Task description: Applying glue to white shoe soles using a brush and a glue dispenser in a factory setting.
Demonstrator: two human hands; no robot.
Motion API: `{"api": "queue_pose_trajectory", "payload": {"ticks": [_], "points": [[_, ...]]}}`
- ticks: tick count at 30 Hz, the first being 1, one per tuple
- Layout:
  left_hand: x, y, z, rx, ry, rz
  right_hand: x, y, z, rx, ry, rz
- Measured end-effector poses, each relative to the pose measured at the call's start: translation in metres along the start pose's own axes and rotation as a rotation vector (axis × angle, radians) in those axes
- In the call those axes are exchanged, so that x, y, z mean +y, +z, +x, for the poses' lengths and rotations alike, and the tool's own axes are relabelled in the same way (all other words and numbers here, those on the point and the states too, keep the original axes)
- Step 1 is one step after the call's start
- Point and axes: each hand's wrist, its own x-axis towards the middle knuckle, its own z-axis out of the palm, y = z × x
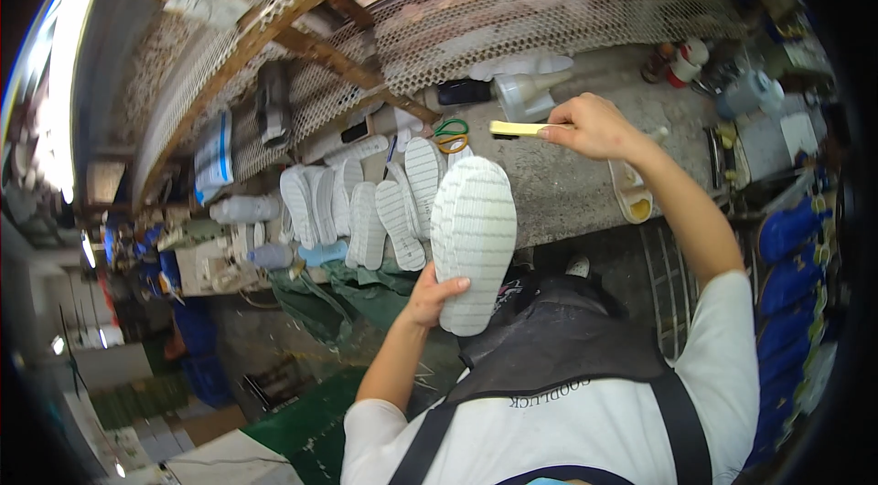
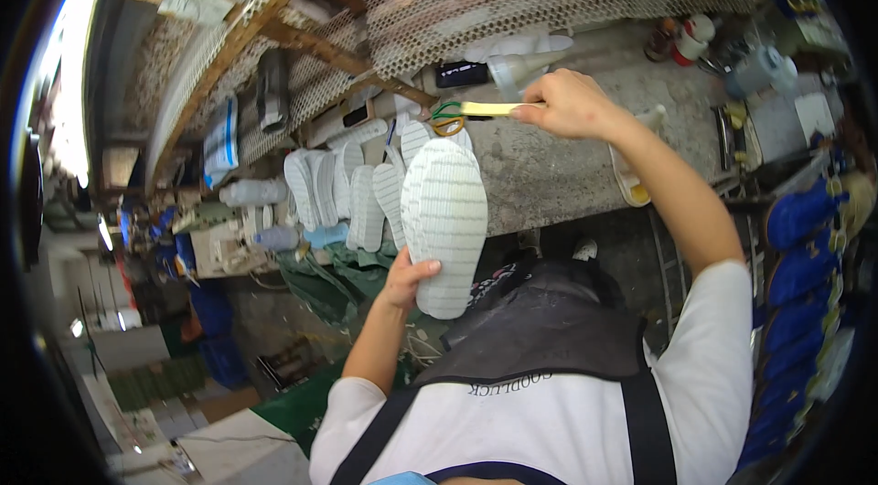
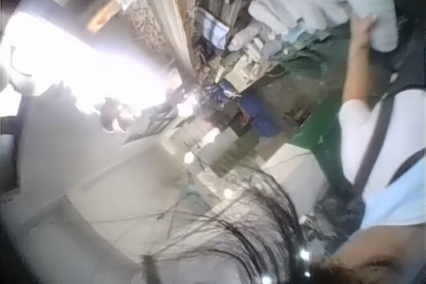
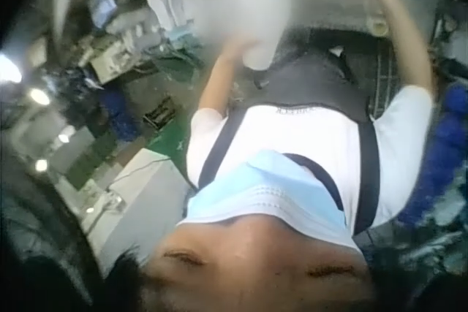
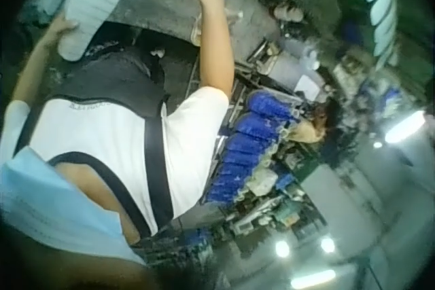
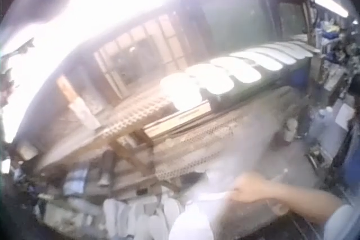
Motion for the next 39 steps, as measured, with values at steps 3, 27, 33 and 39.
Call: {"api": "queue_pose_trajectory", "payload": {"ticks": [3, 27, 33, 39], "points": [[0.016, -0.01, -0.008, -0.015, -0.045, -0.018, -0.07, -0.015, -0.012, 0.067, -0.283, -0.109], [0.152, 0.06, 0.09, -0.057, 0.751, -0.205, -0.125, 0.004, -0.015, 0.869, -0.421, 0.115], [0.152, 0.059, 0.095, -0.233, 0.608, -0.034, -0.165, -0.115, 0.064, 1.058, -0.216, -0.617], [0.076, 0.027, 0.078, -0.32, 0.298, -0.348, -0.116, -0.068, 0.022, 1.09, -0.382, -0.25]]}}
